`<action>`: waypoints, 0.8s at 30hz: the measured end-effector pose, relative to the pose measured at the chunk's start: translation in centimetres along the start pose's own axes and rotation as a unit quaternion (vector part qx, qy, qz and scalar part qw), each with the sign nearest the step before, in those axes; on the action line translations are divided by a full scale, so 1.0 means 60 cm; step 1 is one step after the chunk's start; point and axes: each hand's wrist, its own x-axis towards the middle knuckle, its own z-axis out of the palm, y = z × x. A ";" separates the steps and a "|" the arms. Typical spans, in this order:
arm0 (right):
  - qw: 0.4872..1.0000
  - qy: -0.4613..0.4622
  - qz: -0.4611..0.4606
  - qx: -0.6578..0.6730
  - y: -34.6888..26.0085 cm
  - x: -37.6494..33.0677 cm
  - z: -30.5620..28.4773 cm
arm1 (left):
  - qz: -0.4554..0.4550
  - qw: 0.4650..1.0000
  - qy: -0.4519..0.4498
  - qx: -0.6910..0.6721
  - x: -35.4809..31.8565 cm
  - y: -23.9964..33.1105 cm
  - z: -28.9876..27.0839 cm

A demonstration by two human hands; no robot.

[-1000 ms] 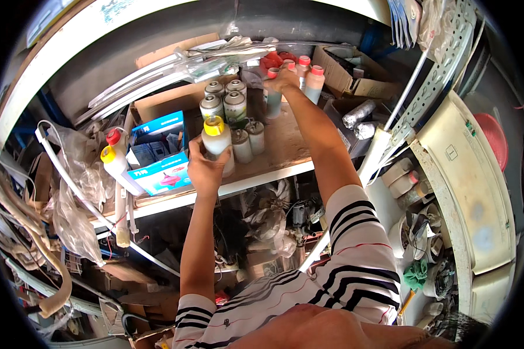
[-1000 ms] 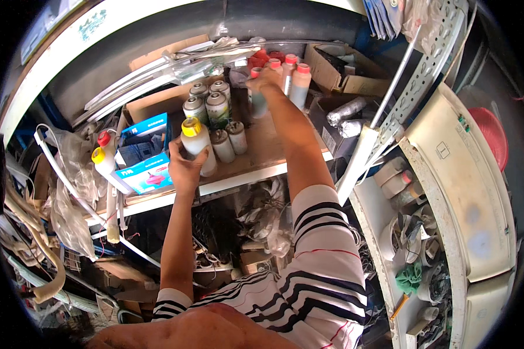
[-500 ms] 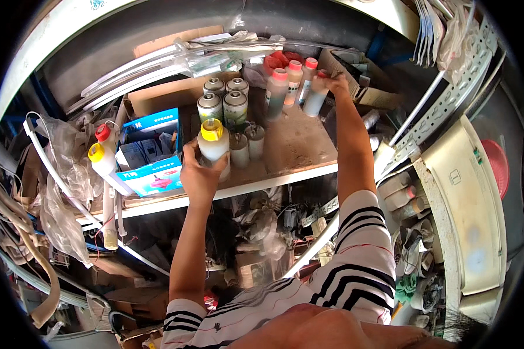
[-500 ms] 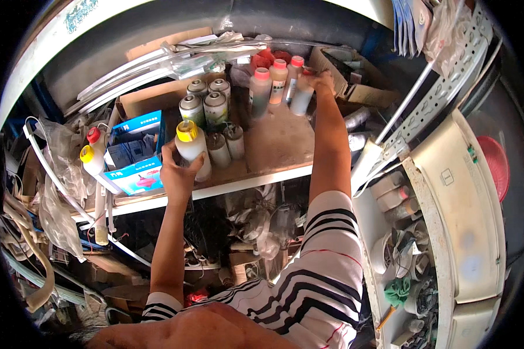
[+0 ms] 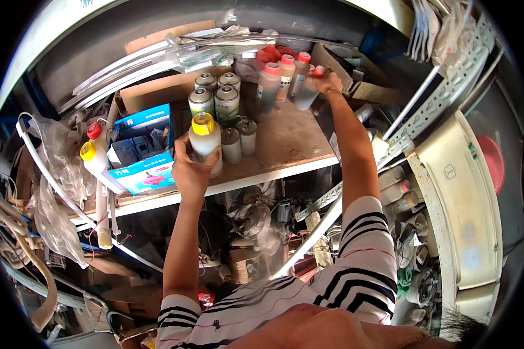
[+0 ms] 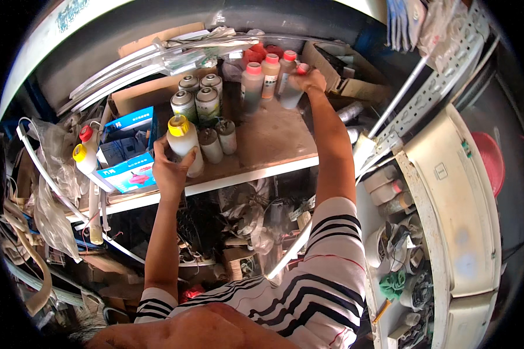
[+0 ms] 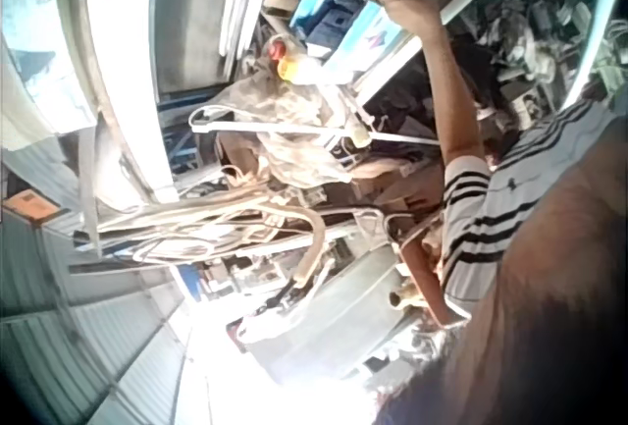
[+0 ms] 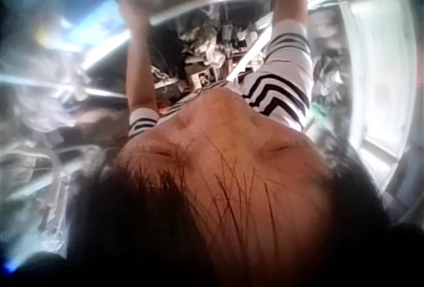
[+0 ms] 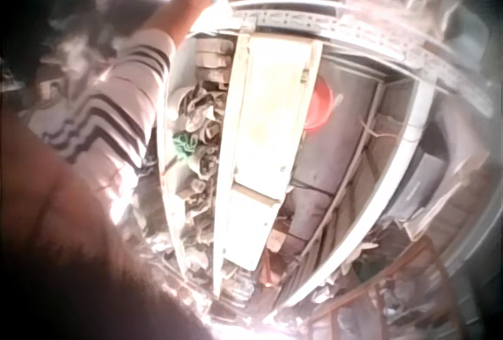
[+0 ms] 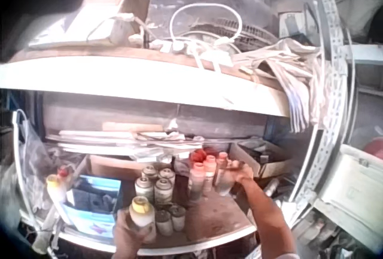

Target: The person handles several plastic bottles on a storage shelf, unscrewing a cap from one, pouring liquid into another, and then rearranging various bottles, cans, and a plastic bag across the shelves.

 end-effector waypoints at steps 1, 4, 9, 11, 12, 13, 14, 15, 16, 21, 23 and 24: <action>0.999 -0.003 -0.031 0.029 0.003 -0.009 -0.017 | 0.013 1.000 0.003 0.005 0.001 -0.001 0.000; 0.969 -0.077 0.006 0.236 0.001 -0.032 -0.064 | 0.007 1.000 -0.001 0.015 0.003 -0.002 0.000; 0.880 -0.113 0.030 0.460 0.031 -0.103 -0.145 | 0.009 1.000 -0.009 -0.003 0.002 -0.002 -0.001; 0.851 -0.111 0.053 0.511 0.040 -0.125 -0.163 | 0.024 1.000 -0.012 0.007 0.001 -0.005 -0.001; 0.834 -0.108 0.069 0.536 0.043 -0.134 -0.170 | 0.027 0.999 -0.016 0.009 0.001 -0.008 -0.001; 0.817 -0.107 0.078 0.562 0.045 -0.141 -0.175 | 0.039 0.999 -0.018 -0.001 0.002 -0.011 0.000; 0.804 -0.119 0.062 0.580 0.048 -0.148 -0.180 | 0.032 0.999 -0.018 -0.007 0.002 -0.014 0.001; 0.792 -0.125 0.058 0.595 0.051 -0.155 -0.186 | 0.027 0.999 -0.019 -0.022 0.004 -0.017 0.002; 0.778 -0.130 0.054 0.613 0.052 -0.161 -0.191 | 0.017 0.999 -0.024 -0.041 0.005 -0.021 0.003; 0.735 -0.151 0.073 0.657 0.047 -0.183 -0.206 | 0.006 0.999 -0.029 -0.014 0.006 -0.028 0.004; 0.737 -0.155 0.066 0.654 0.042 -0.187 -0.206 | 0.008 0.999 -0.034 -0.022 0.006 -0.027 0.002; 0.737 -0.157 0.063 0.654 0.039 -0.187 -0.205 | 0.014 0.999 -0.036 -0.038 0.006 -0.026 0.002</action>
